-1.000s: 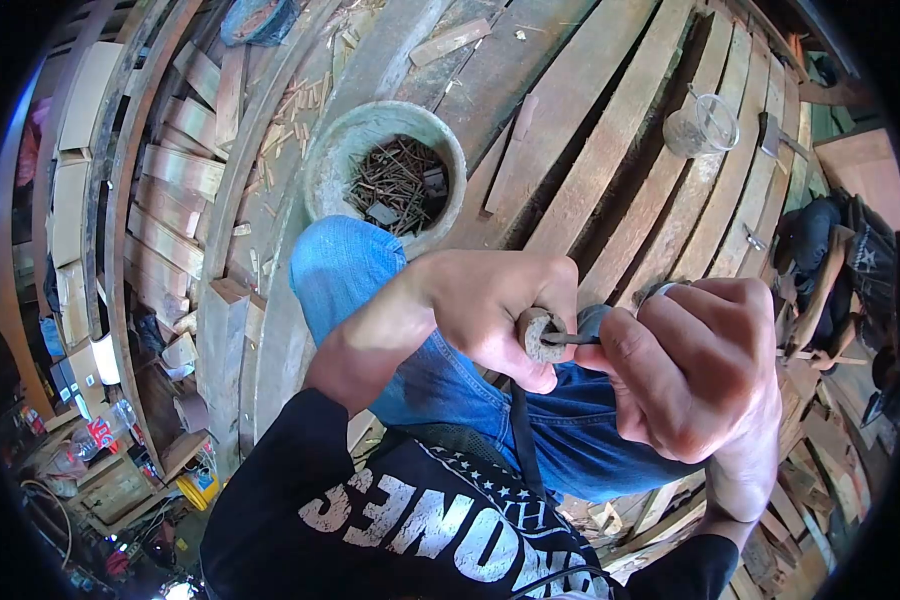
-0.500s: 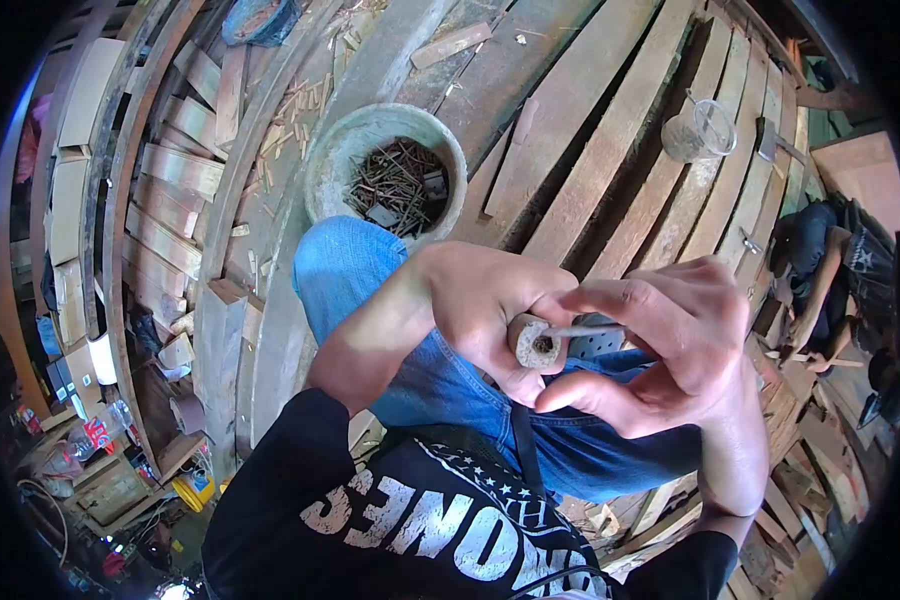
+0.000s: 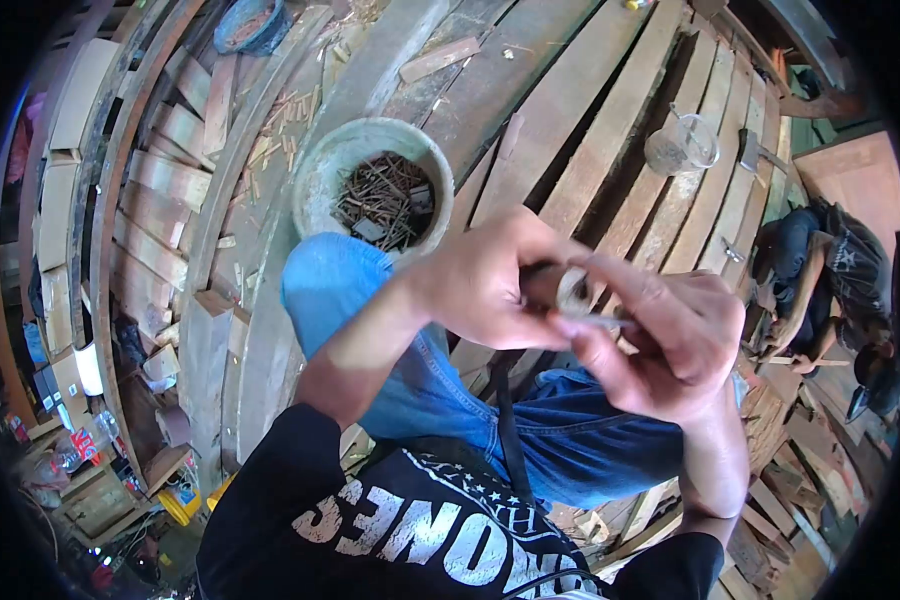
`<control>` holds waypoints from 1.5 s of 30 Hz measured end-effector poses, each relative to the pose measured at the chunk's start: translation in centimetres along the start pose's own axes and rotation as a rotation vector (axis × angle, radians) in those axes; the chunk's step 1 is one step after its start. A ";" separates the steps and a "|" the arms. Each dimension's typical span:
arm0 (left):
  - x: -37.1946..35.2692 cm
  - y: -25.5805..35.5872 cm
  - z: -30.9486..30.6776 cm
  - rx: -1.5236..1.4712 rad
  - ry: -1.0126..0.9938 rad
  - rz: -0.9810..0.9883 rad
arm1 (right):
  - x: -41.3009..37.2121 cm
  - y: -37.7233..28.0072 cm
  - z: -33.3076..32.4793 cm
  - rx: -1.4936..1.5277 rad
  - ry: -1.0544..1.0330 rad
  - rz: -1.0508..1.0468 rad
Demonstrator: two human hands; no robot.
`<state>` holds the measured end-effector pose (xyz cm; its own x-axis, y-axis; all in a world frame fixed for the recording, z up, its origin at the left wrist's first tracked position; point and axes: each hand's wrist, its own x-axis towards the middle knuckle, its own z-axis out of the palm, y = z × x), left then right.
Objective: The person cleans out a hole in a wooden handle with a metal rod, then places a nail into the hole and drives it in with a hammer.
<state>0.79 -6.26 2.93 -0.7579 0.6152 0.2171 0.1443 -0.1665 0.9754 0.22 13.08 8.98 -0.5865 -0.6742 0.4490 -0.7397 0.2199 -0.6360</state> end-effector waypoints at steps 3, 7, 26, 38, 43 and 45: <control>0.6 0.2 1.2 0.460 0.421 0.174 | 0.0 -0.1 -0.1 -0.164 0.092 0.101; 0.8 -1.3 1.1 0.412 0.556 0.276 | 0.8 -1.8 -0.6 -0.189 0.005 0.231; 1.3 -3.0 3.1 0.709 0.755 0.096 | -0.2 -1.8 0.9 -0.224 0.032 0.508; -2.4 -2.1 -0.3 0.471 0.063 -0.084 | -2.3 -0.1 -1.0 -0.314 -0.097 0.029; 0.3 -0.4 -0.6 -0.202 -0.224 -0.307 | -2.5 -1.1 -1.2 -0.281 -0.085 0.087; 0.8 -0.4 0.3 -0.467 -0.176 -0.406 | -2.4 -1.4 -1.7 -0.211 -0.091 0.167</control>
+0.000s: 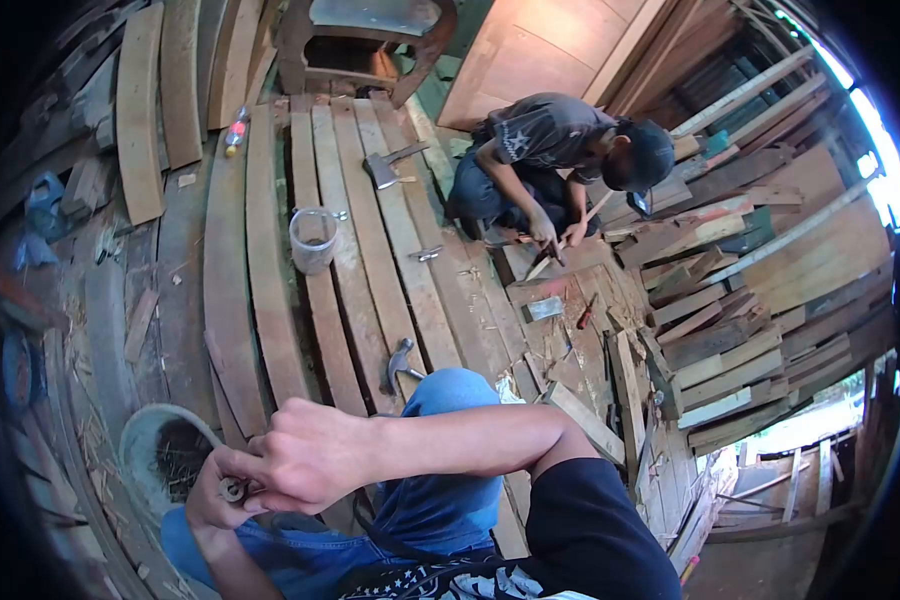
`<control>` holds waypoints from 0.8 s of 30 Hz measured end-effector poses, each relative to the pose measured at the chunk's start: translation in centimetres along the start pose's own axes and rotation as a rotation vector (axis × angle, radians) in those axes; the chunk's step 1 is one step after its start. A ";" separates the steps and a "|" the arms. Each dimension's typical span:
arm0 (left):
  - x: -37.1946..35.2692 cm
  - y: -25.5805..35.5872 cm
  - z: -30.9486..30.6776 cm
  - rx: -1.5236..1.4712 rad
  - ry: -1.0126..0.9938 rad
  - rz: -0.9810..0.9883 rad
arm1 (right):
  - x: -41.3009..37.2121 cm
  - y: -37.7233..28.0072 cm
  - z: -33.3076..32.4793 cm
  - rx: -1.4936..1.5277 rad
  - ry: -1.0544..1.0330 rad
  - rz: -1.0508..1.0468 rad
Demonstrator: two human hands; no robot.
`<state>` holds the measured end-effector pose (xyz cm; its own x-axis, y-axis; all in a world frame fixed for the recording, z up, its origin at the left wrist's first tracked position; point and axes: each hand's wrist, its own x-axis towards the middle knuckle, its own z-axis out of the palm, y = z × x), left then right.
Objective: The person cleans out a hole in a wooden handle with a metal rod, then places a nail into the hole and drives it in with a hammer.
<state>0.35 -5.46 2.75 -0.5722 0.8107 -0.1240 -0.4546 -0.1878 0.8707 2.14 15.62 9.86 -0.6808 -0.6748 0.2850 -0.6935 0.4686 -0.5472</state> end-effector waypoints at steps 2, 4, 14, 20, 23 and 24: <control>1.0 0.2 0.9 0.149 0.005 0.093 | -0.3 0.7 0.1 -0.004 -0.010 -0.010; 1.4 0.1 1.7 0.293 0.022 0.169 | -0.4 1.0 0.2 0.054 0.043 -0.031; 3.9 -2.7 4.1 0.285 0.129 0.380 | -4.2 -0.4 -1.3 0.036 0.054 0.131; 4.6 -4.6 4.9 0.605 0.600 0.484 | -4.5 -0.1 -1.9 -0.033 0.151 0.230; 4.0 -4.5 3.6 0.645 0.638 0.413 | -3.7 0.6 -2.1 -0.014 0.153 0.195; 4.0 -5.3 2.9 0.545 0.666 0.451 | -3.2 1.0 -2.2 0.008 0.167 0.167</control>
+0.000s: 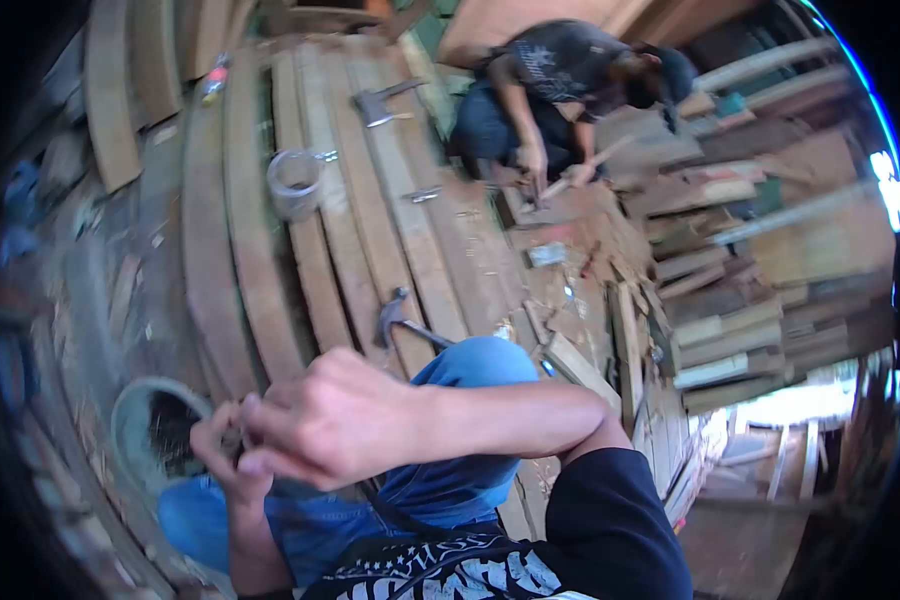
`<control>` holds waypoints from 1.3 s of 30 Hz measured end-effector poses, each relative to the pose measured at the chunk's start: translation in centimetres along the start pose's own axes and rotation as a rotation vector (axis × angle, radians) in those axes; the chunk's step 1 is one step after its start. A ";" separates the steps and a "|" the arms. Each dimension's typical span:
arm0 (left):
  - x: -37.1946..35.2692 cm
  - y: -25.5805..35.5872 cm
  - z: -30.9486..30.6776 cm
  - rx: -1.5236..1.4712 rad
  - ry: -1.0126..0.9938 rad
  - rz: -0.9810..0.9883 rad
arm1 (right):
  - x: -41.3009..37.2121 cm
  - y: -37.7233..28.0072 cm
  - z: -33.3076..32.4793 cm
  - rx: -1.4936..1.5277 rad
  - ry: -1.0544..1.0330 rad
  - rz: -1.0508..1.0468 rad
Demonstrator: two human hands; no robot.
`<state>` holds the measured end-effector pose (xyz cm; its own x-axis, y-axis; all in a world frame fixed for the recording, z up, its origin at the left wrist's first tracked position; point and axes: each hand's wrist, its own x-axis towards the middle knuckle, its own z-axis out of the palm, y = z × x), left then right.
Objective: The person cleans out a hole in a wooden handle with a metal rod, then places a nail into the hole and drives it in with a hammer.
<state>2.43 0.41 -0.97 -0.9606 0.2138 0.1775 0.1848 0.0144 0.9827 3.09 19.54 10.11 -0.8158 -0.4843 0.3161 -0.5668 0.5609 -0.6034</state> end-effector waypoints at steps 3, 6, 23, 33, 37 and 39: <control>1.1 0.7 0.6 -0.014 0.240 -0.018 | 1.6 0.8 0.6 0.045 0.037 0.028; 1.7 0.9 -1.0 0.167 0.250 -0.024 | 2.8 1.3 1.0 0.025 -0.139 0.039; 0.6 0.7 -2.4 0.254 0.253 0.154 | 3.5 -2.6 3.7 0.044 -0.093 0.158; 0.3 -0.2 -2.5 0.378 0.379 0.150 | 4.1 -3.3 5.2 0.014 -0.091 0.269; 0.3 0.3 -2.5 0.405 0.379 0.107 | 4.3 -3.5 5.1 0.005 -0.081 0.270; 0.3 0.3 -2.4 0.411 0.384 0.120 | 4.3 -3.5 5.0 -0.003 -0.103 0.286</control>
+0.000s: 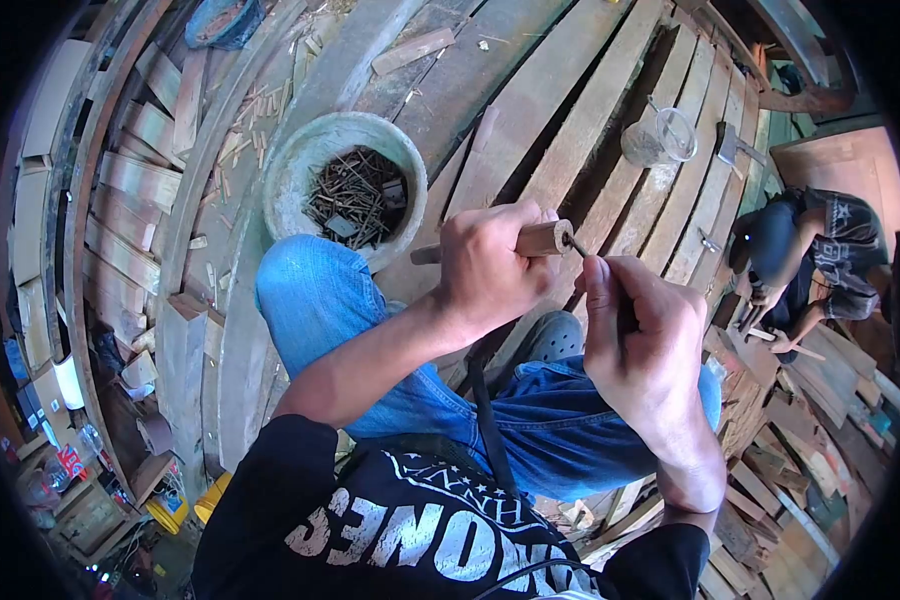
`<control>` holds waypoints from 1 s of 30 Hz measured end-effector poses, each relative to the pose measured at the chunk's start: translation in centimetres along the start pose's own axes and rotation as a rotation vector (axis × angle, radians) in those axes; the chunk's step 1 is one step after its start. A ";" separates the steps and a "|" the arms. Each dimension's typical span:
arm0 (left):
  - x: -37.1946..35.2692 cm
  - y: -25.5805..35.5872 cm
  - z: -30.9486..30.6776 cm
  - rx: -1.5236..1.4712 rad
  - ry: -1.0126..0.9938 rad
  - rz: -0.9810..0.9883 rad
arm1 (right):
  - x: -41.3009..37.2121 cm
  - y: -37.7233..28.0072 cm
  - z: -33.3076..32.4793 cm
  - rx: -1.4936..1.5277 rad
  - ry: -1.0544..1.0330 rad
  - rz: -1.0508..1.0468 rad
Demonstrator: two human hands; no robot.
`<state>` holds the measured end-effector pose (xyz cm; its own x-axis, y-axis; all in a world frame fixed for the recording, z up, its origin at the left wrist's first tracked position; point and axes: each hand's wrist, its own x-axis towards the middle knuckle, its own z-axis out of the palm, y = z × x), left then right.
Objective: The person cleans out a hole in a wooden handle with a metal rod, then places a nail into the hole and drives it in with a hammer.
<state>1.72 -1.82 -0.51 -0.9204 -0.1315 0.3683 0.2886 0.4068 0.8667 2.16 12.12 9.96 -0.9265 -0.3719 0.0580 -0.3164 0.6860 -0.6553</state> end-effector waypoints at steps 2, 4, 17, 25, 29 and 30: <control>-0.1 -0.1 0.1 0.008 0.004 0.013 | -0.1 0.2 0.2 0.013 0.010 0.009; -0.1 -0.2 0.1 0.021 0.024 0.029 | -0.1 0.1 0.1 0.009 0.011 0.008; -0.2 0.5 -0.2 0.031 -0.012 -0.014 | -0.2 -0.1 -0.2 -0.030 -0.002 -0.001; -0.1 0.7 -0.3 0.028 0.013 -0.022 | -0.3 -0.2 -0.1 -0.027 0.017 -0.001; -0.4 0.5 -0.3 0.032 -0.009 -0.029 | -0.3 -0.4 -0.3 -0.061 -0.008 0.005; -0.4 0.4 -0.3 0.035 -0.001 -0.010 | -0.4 -0.4 -0.3 -0.061 -0.007 0.006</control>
<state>2.31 -1.84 -0.23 -0.9235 -0.1352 0.3591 0.2697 0.4367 0.8582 2.56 12.18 10.41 -0.9270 -0.3720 0.0488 -0.3230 0.7250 -0.6083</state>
